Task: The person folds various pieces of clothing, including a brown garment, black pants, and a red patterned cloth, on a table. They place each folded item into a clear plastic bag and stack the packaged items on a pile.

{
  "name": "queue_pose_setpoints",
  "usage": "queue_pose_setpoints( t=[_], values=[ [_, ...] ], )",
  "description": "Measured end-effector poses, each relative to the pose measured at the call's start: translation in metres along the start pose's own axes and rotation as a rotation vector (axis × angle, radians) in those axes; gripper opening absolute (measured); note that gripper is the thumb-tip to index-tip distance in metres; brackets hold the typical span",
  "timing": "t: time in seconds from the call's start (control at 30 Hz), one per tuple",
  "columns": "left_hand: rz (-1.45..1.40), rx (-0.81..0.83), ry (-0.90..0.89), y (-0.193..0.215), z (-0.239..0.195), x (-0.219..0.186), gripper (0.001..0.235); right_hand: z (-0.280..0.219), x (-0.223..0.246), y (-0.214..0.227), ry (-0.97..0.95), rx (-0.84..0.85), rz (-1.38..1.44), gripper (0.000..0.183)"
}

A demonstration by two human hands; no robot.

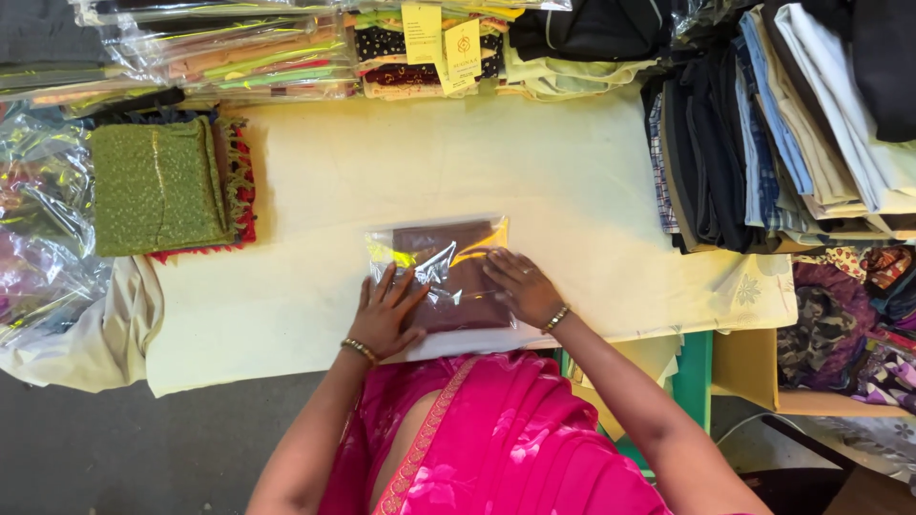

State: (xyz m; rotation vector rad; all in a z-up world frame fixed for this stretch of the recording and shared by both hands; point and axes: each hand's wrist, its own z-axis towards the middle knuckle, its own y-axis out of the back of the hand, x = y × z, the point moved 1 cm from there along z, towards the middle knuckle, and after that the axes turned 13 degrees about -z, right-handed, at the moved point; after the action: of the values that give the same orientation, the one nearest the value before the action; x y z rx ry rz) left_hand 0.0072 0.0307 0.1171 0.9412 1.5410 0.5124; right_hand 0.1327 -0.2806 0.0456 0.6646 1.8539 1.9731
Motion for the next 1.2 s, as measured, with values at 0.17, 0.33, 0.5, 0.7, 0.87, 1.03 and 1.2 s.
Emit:
queue_pose_setpoints(
  t=[0.17, 0.33, 0.5, 0.7, 0.87, 1.03, 1.2],
  values=[
    [0.131, 0.241, 0.098, 0.005, -0.025, 0.007, 0.100, 0.009, 0.024, 0.095, 0.035, 0.402, 0.018, 0.102],
    [0.107, -0.017, -0.040, -0.037, -0.026, 0.041, 0.080, -0.002, 0.027, 0.071, -0.016, 0.570, -0.047, 0.118],
    [0.137, -0.309, -0.202, -0.042, -0.016, 0.050, 0.043, -0.019, 0.009, 0.016, 0.012, -0.181, 0.017, 0.037],
    [-0.330, -0.160, 0.216, 0.100, 0.015, -0.028, 0.027, 0.011, -0.001, 0.084, -0.366, -0.449, 0.546, 0.004],
    [-0.834, -0.127, 0.217, 0.093, 0.079, 0.020, 0.045, 0.053, -0.018, 0.065, -0.657, -0.391, 0.618, 0.012],
    [-0.520, -0.183, 0.413, 0.017, 0.109, 0.061, 0.052, 0.060, -0.035, -0.014, -0.706, -0.282, 0.636, 0.015],
    [0.044, -0.539, 0.217, -0.034, 0.071, 0.012, 0.071, 0.054, -0.021, -0.006, -0.856, -0.155, 0.573, 0.027]
  ],
)
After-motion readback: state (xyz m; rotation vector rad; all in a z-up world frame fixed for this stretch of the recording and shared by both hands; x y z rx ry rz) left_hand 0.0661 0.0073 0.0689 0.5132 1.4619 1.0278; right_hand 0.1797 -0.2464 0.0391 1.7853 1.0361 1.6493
